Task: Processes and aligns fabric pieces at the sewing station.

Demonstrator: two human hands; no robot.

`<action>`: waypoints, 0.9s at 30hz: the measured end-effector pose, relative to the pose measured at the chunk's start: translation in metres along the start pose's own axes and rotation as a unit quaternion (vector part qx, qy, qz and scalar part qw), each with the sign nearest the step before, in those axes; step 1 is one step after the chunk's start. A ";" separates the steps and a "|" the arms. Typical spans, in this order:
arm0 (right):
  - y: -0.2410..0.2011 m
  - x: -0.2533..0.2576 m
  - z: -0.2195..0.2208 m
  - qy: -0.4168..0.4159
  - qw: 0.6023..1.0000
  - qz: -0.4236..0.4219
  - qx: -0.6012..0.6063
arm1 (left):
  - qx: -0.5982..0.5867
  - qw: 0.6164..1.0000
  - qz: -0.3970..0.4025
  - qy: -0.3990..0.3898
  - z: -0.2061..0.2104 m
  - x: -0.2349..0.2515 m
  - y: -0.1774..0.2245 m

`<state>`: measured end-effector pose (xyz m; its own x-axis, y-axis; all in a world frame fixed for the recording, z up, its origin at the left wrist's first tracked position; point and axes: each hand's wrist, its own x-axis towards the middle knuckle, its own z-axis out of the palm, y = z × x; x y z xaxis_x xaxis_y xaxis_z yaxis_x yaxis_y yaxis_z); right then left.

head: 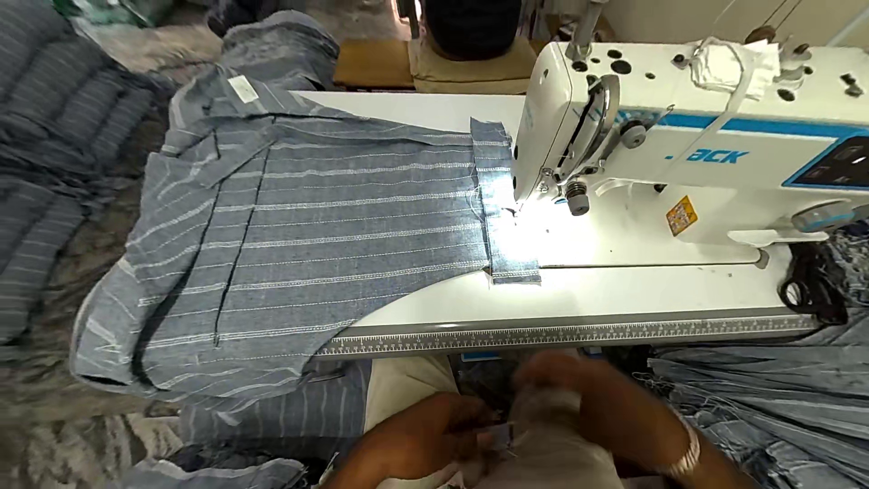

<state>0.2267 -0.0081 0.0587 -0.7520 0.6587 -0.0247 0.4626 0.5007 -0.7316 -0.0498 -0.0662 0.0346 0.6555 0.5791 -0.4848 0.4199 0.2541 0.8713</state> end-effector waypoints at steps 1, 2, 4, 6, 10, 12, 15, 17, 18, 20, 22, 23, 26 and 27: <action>0.012 0.018 -0.009 0.059 0.997 0.014 -0.047 | 0.070 0.997 -0.010 0.032 -0.008 -0.001 0.005; 0.027 0.039 -0.014 0.115 0.988 0.031 -0.093 | 0.124 0.990 -0.014 0.059 -0.016 -0.001 0.009; 0.053 0.078 -0.017 0.178 0.969 0.074 -0.154 | 0.190 0.975 -0.027 0.113 -0.032 0.005 0.021; 0.068 0.105 -0.018 0.197 0.958 0.097 -0.187 | 0.221 0.956 -0.025 0.190 -0.047 0.014 0.037; 0.056 0.109 -0.056 0.136 0.977 0.163 0.031 | 0.224 0.922 0.004 0.316 -0.075 0.044 0.072; 0.049 0.107 -0.077 0.143 0.947 0.232 0.171 | 0.226 0.913 0.009 0.339 -0.092 0.071 0.083; 0.049 0.111 -0.094 0.160 0.900 0.286 0.288 | 0.236 0.907 -0.026 0.347 -0.114 0.112 0.095; 0.054 0.112 -0.097 0.173 0.887 0.302 0.303 | 0.240 0.903 -0.055 0.353 -0.120 0.128 0.100; 0.055 0.111 -0.097 0.171 0.882 0.315 0.305 | 0.241 0.901 -0.065 0.354 -0.121 0.132 0.102; 0.057 0.108 -0.093 0.130 0.867 0.343 0.337 | 0.248 0.899 -0.072 0.354 -0.123 0.135 0.104; 0.058 0.108 -0.086 0.109 0.832 0.350 0.416 | 0.259 0.896 -0.075 0.353 -0.124 0.135 0.106; 0.058 0.111 -0.084 0.126 0.808 0.349 0.458 | 0.262 0.895 -0.080 0.352 -0.123 0.135 0.109; 0.060 0.119 -0.082 0.182 0.764 0.322 0.529 | 0.264 0.894 -0.093 0.351 -0.121 0.136 0.112; 0.061 0.121 -0.083 0.196 0.762 0.304 0.537 | 0.263 0.893 -0.091 0.353 -0.121 0.136 0.112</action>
<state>0.2030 0.1482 0.0673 -0.2563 0.8085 -0.5297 -0.1406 -0.5734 -0.8071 0.0101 0.1350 0.0755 0.0645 0.9569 -0.2831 0.8381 0.1021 0.5359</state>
